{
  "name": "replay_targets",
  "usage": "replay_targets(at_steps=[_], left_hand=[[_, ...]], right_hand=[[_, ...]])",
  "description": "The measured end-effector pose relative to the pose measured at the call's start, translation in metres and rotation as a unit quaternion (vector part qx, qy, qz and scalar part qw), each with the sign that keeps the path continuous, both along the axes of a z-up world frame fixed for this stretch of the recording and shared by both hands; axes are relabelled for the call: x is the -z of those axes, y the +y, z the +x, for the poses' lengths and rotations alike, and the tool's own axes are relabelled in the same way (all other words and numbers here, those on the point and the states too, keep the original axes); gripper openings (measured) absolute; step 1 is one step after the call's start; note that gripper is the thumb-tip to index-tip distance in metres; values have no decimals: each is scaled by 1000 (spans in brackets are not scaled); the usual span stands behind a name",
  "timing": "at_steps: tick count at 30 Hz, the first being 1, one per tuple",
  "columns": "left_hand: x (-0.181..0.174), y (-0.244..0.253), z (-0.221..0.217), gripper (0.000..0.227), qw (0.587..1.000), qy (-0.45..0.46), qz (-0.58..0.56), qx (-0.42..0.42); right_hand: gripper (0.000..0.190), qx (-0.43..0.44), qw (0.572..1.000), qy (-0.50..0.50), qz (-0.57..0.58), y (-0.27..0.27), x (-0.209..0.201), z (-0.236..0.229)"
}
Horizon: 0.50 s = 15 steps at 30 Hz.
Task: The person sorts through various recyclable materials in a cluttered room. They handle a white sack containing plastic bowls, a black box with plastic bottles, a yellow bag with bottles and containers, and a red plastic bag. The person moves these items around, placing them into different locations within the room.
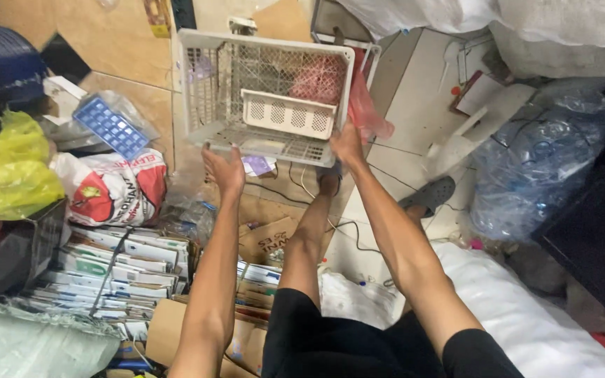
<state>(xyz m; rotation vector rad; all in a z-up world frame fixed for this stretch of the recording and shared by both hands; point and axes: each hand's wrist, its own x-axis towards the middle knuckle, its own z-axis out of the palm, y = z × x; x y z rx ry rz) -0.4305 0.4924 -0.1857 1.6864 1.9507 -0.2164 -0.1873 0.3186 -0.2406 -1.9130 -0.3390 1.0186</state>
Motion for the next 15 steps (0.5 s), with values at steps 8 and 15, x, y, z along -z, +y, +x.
replay_targets(at_steps=[8,15], left_hand=[[0,19,-51,96,998,27,53,12],[-109,34,24,71,995,-20,1,101]], right_hand=[[20,-70,978,43,-189,-75,-1,6],[16,9,980,172,-98,-161,-91,54]])
